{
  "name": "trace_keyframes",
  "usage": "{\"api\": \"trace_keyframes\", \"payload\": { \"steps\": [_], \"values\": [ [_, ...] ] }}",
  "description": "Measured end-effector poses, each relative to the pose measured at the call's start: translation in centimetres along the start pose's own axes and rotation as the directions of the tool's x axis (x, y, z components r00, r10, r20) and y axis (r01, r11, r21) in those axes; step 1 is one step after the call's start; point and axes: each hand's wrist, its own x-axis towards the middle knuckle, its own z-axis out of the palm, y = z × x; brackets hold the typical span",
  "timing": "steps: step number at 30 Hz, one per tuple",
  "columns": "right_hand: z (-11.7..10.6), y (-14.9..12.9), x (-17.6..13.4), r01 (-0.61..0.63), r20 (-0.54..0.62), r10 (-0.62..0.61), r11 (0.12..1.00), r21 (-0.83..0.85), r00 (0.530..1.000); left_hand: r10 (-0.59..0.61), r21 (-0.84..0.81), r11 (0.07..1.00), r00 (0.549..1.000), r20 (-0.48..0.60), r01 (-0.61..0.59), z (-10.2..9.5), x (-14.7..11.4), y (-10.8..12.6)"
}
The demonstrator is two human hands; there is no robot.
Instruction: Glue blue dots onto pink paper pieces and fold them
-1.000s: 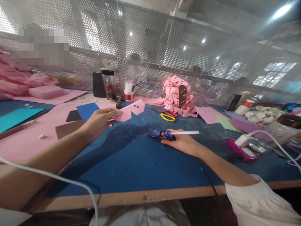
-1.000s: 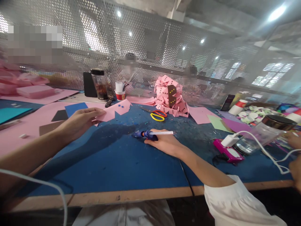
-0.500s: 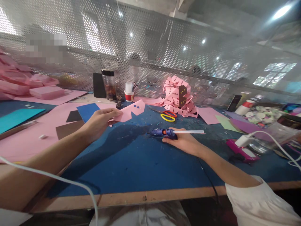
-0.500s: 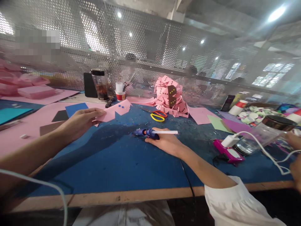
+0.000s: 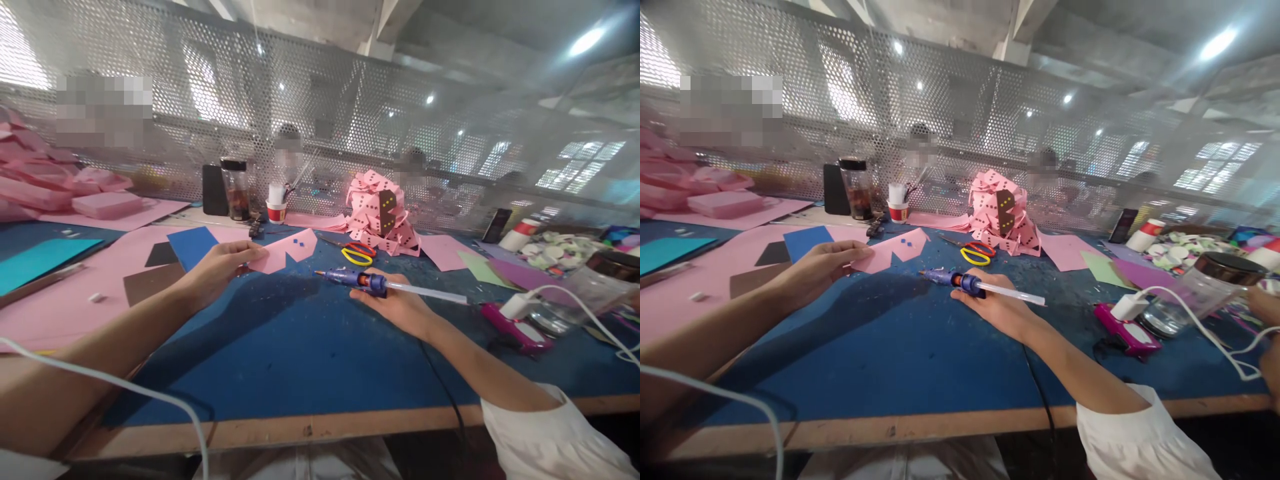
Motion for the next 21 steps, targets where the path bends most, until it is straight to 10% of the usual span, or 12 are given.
{"api": "trace_keyframes", "payload": {
  "steps": [21],
  "values": [
    [-0.1, 0.5, -0.5, 0.11, -0.097, -0.121, 0.988, -0.112, 0.988, -0.102, -0.001, 0.995, 0.986, 0.13, 0.103, 1.1, -1.1, 1.2]
  ]
}}
